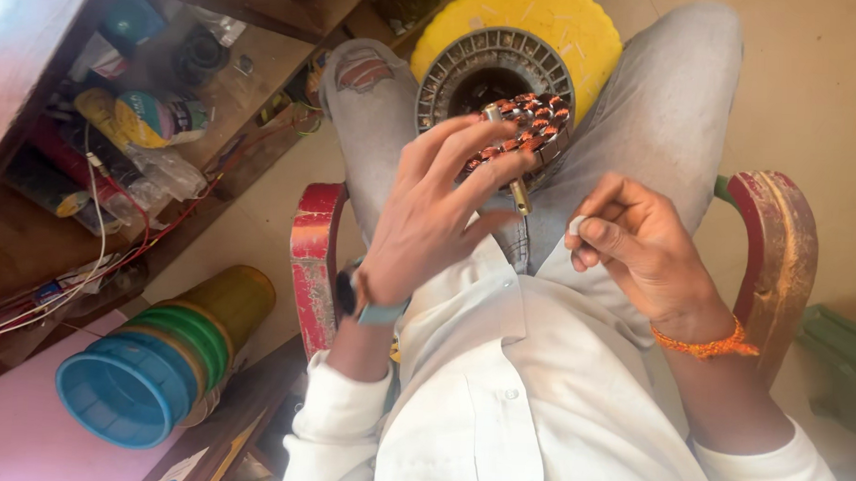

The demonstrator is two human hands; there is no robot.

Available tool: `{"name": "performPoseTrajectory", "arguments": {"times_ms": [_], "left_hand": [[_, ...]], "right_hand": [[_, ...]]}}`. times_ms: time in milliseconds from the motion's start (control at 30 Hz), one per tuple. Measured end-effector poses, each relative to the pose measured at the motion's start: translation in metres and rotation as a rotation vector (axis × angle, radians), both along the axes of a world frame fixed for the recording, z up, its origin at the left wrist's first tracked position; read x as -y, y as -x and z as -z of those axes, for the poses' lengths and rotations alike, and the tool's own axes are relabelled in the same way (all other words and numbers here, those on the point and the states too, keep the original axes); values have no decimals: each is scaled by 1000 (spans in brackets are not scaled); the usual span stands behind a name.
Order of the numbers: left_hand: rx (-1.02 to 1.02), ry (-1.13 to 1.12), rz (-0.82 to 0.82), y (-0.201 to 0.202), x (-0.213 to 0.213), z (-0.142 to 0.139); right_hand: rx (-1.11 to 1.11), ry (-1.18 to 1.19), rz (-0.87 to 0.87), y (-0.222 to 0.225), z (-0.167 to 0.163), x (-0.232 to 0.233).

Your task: The person sits in a chair with a motor armature on their lap and fits small white insulation wedges into the armature slots by hand. They use a green-handled screwdriver to press the wedges into place, pick up small pieces from the workbench, and cut paper pieces with scissors before fitting them into the slots.

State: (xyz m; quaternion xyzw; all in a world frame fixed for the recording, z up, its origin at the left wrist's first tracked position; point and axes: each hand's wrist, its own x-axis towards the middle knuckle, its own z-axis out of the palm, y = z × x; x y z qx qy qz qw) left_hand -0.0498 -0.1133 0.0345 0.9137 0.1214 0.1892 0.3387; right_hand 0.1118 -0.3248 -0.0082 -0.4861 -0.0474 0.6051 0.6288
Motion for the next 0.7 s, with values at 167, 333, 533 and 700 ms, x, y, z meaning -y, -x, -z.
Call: {"name": "performPoseTrajectory", "arguments": {"times_ms": [167,333,533,700], "left_hand": [[93,176,-67,-18,7,42],[44,379,-205,-27,3,51],[29,421,-185,-37,-18,43],[34,511,-169,-35,-28,41]], "right_hand": [[552,75,9,3,-16,-22],[1349,-134,165,-9,-19,-55],[1553,-259,142,-22,-9,-96],[1678,-293,96,-25,-4,-104]]}}
